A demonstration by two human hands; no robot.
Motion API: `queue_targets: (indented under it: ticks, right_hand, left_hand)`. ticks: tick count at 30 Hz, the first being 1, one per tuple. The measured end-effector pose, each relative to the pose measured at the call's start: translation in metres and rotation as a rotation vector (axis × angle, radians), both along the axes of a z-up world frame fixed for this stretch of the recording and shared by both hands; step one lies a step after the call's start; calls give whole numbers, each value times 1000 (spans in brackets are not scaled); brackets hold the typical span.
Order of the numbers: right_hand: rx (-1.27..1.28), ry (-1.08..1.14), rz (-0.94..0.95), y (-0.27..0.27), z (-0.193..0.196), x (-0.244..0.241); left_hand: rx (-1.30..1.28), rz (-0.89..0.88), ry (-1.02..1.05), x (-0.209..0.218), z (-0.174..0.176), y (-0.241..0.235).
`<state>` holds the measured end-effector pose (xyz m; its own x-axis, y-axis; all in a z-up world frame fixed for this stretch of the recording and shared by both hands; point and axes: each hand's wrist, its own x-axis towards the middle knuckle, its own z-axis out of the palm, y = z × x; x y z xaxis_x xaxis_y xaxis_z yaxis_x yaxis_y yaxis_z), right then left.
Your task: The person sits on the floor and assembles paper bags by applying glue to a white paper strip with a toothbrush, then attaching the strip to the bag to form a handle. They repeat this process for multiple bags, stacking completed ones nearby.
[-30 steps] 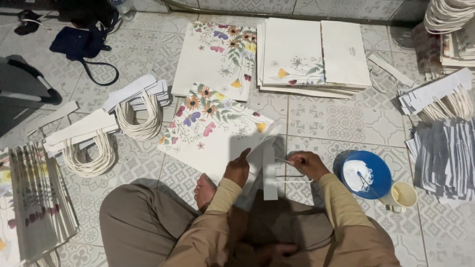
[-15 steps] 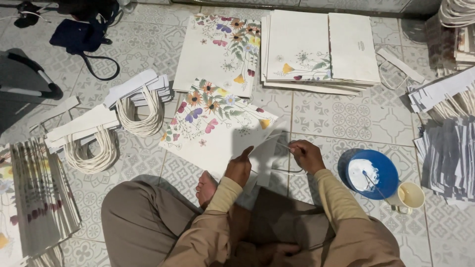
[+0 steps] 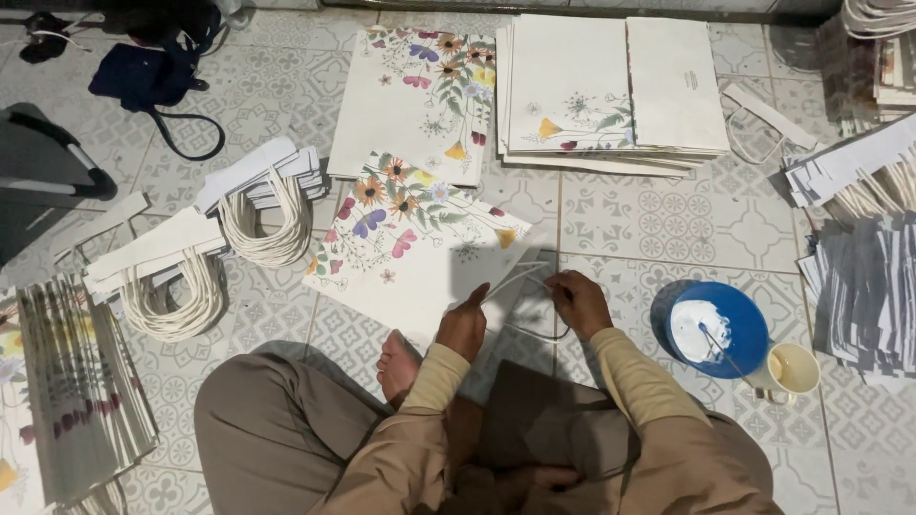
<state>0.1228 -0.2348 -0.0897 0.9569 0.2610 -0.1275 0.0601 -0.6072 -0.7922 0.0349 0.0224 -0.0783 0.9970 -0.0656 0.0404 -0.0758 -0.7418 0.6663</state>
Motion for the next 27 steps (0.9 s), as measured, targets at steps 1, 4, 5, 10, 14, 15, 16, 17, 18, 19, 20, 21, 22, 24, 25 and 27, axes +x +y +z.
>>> queue_targets:
  ticks: [1, 4, 5, 10, 14, 15, 16, 17, 18, 19, 20, 21, 22, 24, 25, 27]
  right_hand:
    - [0, 2, -2, 2, 5, -1]
    - [-61, -44, 39, 9, 20, -7]
    - [-62, -78, 55, 11, 23, -10]
    - [-123, -307, 153, 11, 8, -12]
    - [-227, -489, 205, 9, -4, -9]
    - [-264, -553, 204, 9, -5, -9]
    - [-264, -552, 203, 9, -6, -9]
    - [-264, -569, 201, 9, -6, -9]
    - [-264, -585, 199, 9, -7, -9]
    - [-263, -585, 199, 9, -8, -9]
    - [-290, -581, 202, 8, -9, -8]
    - [-317, -577, 205, 8, -10, -8]
    - [-316, -576, 205, 9, -7, -9]
    - [-298, -580, 211, 10, 0, -10]
    - [-297, -579, 212, 11, 1, -10]
    - [-313, -598, 210, 12, 3, -10]
  left_hand:
    - [0, -2, 2, 0, -7, -1]
    - [21, 6, 5, 0, -18, -4]
    - [28, -2, 14, 0, -15, -5]
    - [46, 4, 12, 0, -43, -6]
    - [85, -3, 21, 0, -48, -10]
    - [101, -1, 15, -1, -45, -11]
    - [101, -1, 16, -1, -45, -11]
    - [74, 5, 32, -2, -44, -11]
    - [46, 11, 48, -2, -43, -11]
    - [47, 11, 49, -2, -43, -11]
    - [52, 19, 35, -2, -43, -11]
    - [57, 26, 22, -3, -43, -11]
    - [58, 25, 23, -3, -44, -10]
    - [59, 28, 34, -1, -47, -9]
    - [60, 29, 35, -2, -44, -10]
    - [33, 31, 41, -2, -39, -11]
